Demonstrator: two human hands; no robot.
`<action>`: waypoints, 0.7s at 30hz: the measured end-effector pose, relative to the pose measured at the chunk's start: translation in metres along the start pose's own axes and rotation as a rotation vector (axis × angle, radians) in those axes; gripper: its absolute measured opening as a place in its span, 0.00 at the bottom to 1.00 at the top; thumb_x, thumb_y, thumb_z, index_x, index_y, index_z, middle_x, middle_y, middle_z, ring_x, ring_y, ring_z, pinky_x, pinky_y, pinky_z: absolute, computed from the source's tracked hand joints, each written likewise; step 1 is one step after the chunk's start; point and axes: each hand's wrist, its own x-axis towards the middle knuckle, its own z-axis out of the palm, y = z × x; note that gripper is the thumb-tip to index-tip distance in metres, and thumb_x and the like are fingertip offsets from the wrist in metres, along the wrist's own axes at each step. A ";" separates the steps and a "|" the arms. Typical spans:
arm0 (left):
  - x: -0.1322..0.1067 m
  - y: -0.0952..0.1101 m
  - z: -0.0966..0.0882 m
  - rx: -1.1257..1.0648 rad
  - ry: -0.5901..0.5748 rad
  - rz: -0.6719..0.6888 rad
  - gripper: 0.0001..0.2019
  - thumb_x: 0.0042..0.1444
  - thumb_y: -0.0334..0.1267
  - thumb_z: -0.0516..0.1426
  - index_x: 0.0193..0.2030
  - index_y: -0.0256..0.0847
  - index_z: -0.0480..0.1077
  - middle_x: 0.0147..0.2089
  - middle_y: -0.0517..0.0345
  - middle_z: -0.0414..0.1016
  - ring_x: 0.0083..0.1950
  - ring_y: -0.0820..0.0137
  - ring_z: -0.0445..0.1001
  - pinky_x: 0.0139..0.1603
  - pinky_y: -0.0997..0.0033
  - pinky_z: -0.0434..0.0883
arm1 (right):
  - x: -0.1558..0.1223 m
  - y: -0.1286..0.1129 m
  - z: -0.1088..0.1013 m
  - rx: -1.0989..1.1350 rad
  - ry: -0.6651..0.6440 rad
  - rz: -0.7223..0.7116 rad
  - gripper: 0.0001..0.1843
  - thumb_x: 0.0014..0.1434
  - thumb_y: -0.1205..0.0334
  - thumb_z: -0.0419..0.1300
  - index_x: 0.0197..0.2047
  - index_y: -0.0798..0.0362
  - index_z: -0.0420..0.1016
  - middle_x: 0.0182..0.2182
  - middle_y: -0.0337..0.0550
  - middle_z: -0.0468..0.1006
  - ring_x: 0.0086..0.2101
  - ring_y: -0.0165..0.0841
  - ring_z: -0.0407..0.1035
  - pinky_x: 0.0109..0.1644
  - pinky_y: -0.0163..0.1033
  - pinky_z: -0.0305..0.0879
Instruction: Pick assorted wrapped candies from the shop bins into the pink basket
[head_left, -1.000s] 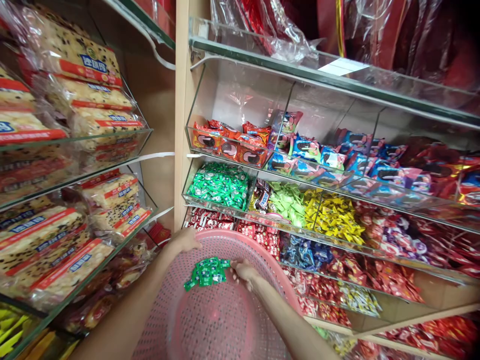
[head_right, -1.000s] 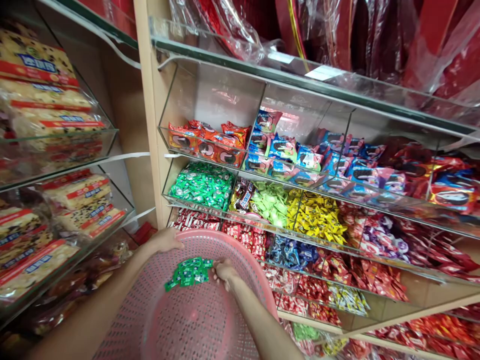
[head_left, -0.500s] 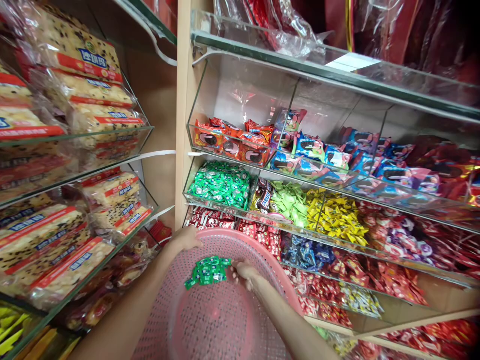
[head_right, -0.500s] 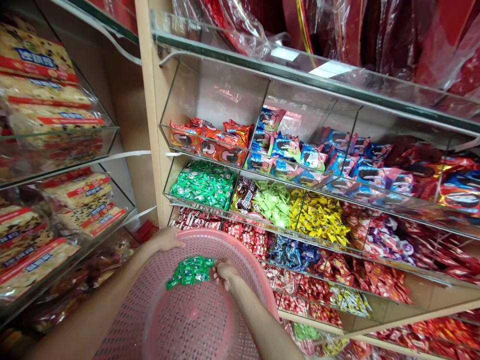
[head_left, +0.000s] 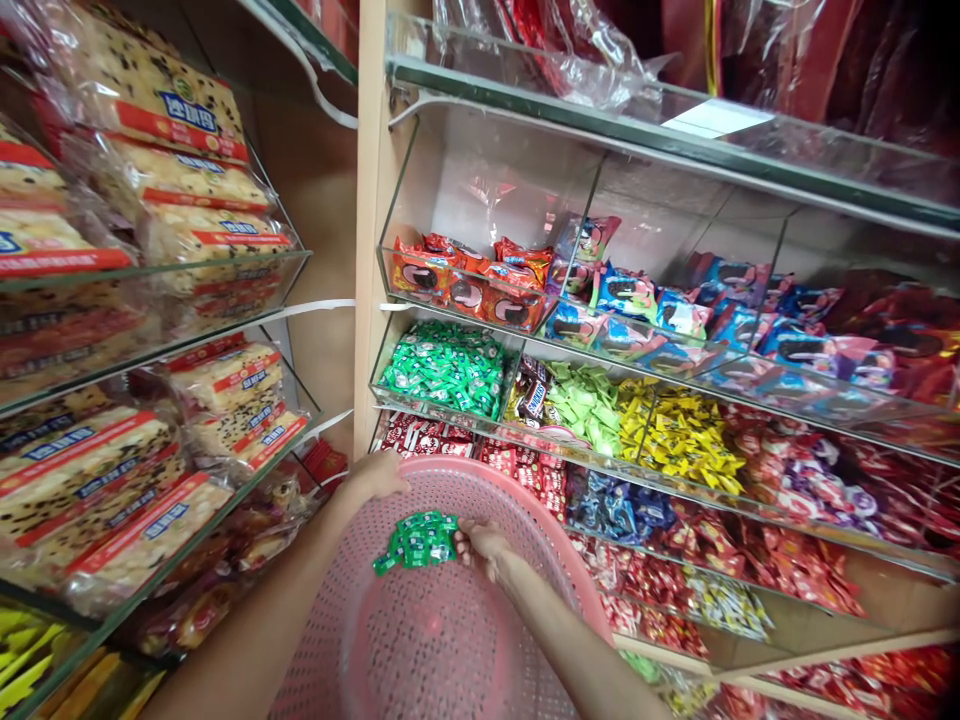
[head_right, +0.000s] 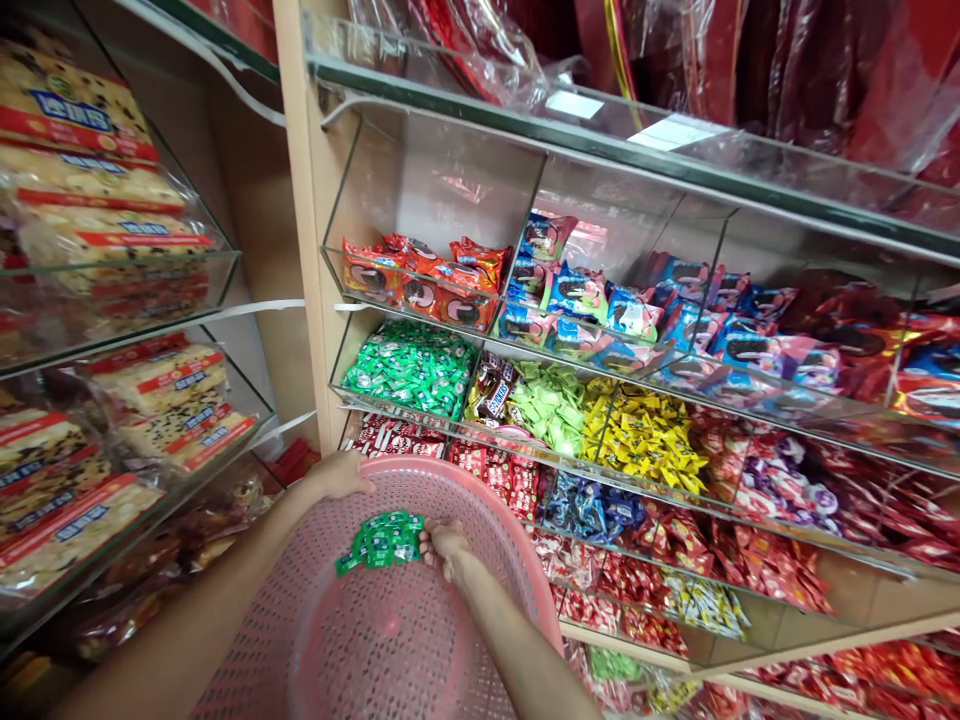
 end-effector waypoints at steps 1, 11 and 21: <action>-0.001 0.000 -0.001 0.004 0.005 0.002 0.18 0.38 0.49 0.57 0.36 0.42 0.73 0.35 0.53 0.77 0.36 0.67 0.74 0.27 0.75 0.61 | 0.000 0.000 0.001 0.034 -0.006 0.035 0.16 0.56 0.63 0.48 0.18 0.53 0.61 0.11 0.34 0.62 0.12 0.23 0.55 0.17 0.28 0.54; -0.004 0.003 -0.004 0.000 0.015 -0.003 0.17 0.39 0.49 0.58 0.35 0.43 0.72 0.36 0.53 0.77 0.37 0.67 0.74 0.28 0.76 0.61 | 0.000 -0.004 0.007 0.238 0.054 0.137 0.14 0.57 0.68 0.46 0.21 0.52 0.62 0.13 0.34 0.65 0.14 0.23 0.59 0.22 0.27 0.59; 0.000 0.002 -0.001 0.011 0.009 0.008 0.19 0.38 0.50 0.57 0.36 0.42 0.73 0.37 0.52 0.77 0.37 0.65 0.74 0.28 0.74 0.62 | -0.007 -0.007 0.009 0.218 0.007 0.065 0.10 0.51 0.71 0.52 0.20 0.54 0.65 0.18 0.37 0.71 0.17 0.22 0.63 0.23 0.27 0.61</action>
